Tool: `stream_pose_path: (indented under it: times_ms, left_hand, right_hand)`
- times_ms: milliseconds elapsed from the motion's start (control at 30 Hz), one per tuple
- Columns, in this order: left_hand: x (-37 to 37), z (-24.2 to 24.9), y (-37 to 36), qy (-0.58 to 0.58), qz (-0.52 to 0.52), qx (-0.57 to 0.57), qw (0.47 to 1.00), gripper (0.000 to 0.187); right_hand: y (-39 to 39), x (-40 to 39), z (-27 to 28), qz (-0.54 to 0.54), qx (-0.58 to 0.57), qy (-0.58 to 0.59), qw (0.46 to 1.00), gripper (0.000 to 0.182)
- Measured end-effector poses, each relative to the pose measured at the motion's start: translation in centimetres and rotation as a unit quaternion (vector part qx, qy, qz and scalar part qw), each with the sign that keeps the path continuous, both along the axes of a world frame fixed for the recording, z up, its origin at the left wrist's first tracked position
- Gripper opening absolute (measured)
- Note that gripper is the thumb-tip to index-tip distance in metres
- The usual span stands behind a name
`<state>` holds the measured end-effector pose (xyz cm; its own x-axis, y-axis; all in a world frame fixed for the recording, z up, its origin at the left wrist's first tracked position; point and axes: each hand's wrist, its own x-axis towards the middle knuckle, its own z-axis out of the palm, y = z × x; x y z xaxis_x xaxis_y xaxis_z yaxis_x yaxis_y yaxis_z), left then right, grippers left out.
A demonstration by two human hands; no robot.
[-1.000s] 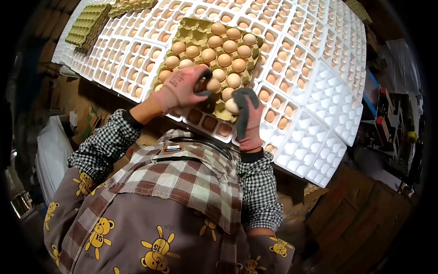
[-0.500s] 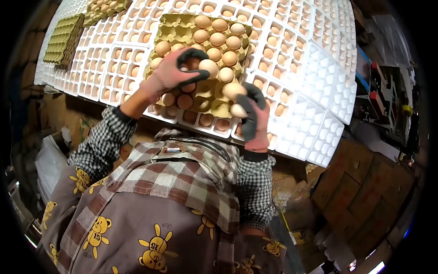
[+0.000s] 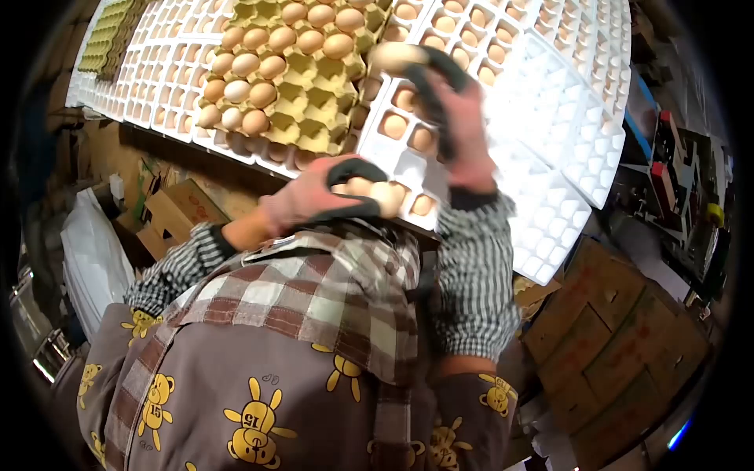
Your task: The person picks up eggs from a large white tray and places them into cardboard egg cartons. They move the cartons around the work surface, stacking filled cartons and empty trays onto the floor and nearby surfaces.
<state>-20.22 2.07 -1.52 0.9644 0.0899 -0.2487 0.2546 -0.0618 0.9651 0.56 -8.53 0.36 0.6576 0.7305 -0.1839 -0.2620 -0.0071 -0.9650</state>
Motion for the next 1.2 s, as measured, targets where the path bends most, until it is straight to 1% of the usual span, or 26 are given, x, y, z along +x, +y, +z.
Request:
stream_pose_path:
  times_ms: [33, 100, 133, 167, 200, 233, 267, 300, 367, 400, 433, 467, 533, 567, 600, 633, 700, 733, 767, 833, 900, 967, 1033, 1100, 1167, 1200]
  left_hand:
    - [1.5, -0.6, -2.0, -0.046, -0.017, 0.162, 0.986, 0.046]
    - [4.5, -1.0, -4.9, -0.025, -0.041, 0.283, 0.958, 0.049]
    - [5.3, -4.2, -6.1, -0.103, -0.055, 0.415, 0.902, 0.051]
    - [6.8, -3.0, -6.0, 0.003, -0.158, 0.444, 0.882, 0.050]
    - [6.3, -4.2, -6.2, -0.047, -0.122, 0.447, 0.885, 0.049]
    - [5.4, -5.6, -5.7, -0.096, -0.086, 0.453, 0.882, 0.047]
    - [4.9, -5.8, -5.3, -0.116, -0.082, 0.463, 0.875, 0.046]
    - [4.4, -6.1, -5.1, -0.068, -0.095, 0.466, 0.877, 0.049]
    - [4.2, -5.3, -5.3, -0.018, -0.063, 0.439, 0.896, 0.050]
    - [4.1, -5.4, -5.0, -0.049, -0.032, 0.466, 0.883, 0.050]
    - [3.6, -5.6, -4.7, -0.080, -0.001, 0.488, 0.869, 0.050]
    - [3.2, -6.4, -4.3, -0.068, -0.017, 0.538, 0.840, 0.053]
    - [2.5, -7.8, -4.5, -0.080, -0.015, 0.560, 0.824, 0.058]
    - [2.3, -8.2, -4.1, -0.108, -0.020, 0.559, 0.822, 0.059]
    - [2.2, -8.5, -3.8, -0.099, -0.034, 0.533, 0.840, 0.059]
    - [2.1, -8.5, -3.8, -0.098, -0.033, 0.535, 0.838, 0.059]
    - [1.9, -8.4, -3.6, -0.068, -0.006, 0.492, 0.868, 0.058]
    - [2.3, -7.8, -3.8, -0.113, -0.006, 0.491, 0.864, 0.056]
    - [2.4, -7.2, -4.0, -0.127, 0.009, 0.481, 0.868, 0.054]
    - [2.6, -6.7, -3.9, -0.126, 0.005, 0.500, 0.857, 0.051]
    - [2.3, -6.4, -3.7, -0.109, -0.016, 0.500, 0.859, 0.049]
    - [2.2, -5.6, -3.7, -0.067, -0.057, 0.506, 0.858, 0.042]
    - [1.8, -4.7, -2.9, 0.003, -0.141, 0.456, 0.879, 0.051]
    - [1.2, -2.8, -1.9, -0.069, -0.098, 0.353, 0.928, 0.049]
    - [1.8, 1.3, 1.3, -0.117, -0.077, 0.446, 0.884, 0.042]
    - [2.5, 3.8, 3.9, -0.122, 0.027, 0.411, 0.903, 0.042]
  right_hand:
    - [-3.3, -0.5, 0.5, -0.024, 0.032, -0.225, 0.973, 0.032]
    - [-10.5, -0.7, -1.5, -0.069, -0.072, -0.334, 0.937, 0.027]
    - [-14.0, -0.8, -2.6, -0.092, -0.126, -0.381, 0.911, 0.024]
    - [-16.3, -1.8, -2.5, -0.123, -0.172, -0.241, 0.947, 0.025]
    - [-18.3, -2.7, -3.1, -0.186, -0.168, -0.048, 0.967, 0.030]
    - [-19.7, -3.7, -3.6, -0.210, -0.211, 0.019, 0.954, 0.038]
    - [-20.7, -4.8, -4.3, -0.199, -0.243, -0.018, 0.949, 0.039]
    - [-21.6, -6.1, -5.1, -0.187, -0.277, -0.052, 0.941, 0.041]
    - [-22.4, -7.7, -7.4, -0.173, -0.272, -0.168, 0.931, 0.048]
    - [-22.2, -7.9, -8.3, -0.168, -0.306, -0.240, 0.906, 0.054]
    - [-21.1, -8.0, -7.2, -0.156, -0.350, -0.287, 0.878, 0.057]
    - [-19.8, -8.2, -6.3, -0.145, -0.407, -0.298, 0.851, 0.057]
    - [-19.0, -7.8, -7.1, -0.094, -0.487, -0.334, 0.801, 0.056]
    - [-18.9, -7.8, -7.4, -0.111, -0.448, -0.311, 0.831, 0.053]
    - [-19.2, -7.8, -7.4, -0.111, -0.455, -0.318, 0.824, 0.053]
    - [-19.4, -7.9, -7.4, -0.107, -0.460, -0.326, 0.819, 0.053]
    - [-20.6, -7.7, -9.0, -0.087, -0.491, -0.324, 0.804, 0.054]
    - [-21.4, -7.8, -9.4, -0.113, -0.483, -0.321, 0.807, 0.056]
    - [-21.5, -7.3, -7.8, -0.154, -0.430, -0.258, 0.852, 0.056]
    - [-22.9, -6.2, -9.4, -0.242, -0.412, -0.267, 0.837, 0.057]
    - [-23.4, -5.3, -12.2, -0.284, -0.512, -0.346, 0.734, 0.059]
    - [-21.6, -5.7, -11.4, -0.197, -0.601, -0.397, 0.666, 0.059]
    - [-23.1, -5.4, -14.6, -0.205, -0.515, -0.469, 0.688, 0.055]
    - [-23.1, -5.4, -15.1, -0.267, -0.460, -0.435, 0.727, 0.048]
    - [-21.4, -6.0, -13.2, -0.398, -0.268, -0.306, 0.822, 0.045]
    - [-20.0, -5.9, -12.3, -0.385, -0.260, -0.267, 0.844, 0.045]
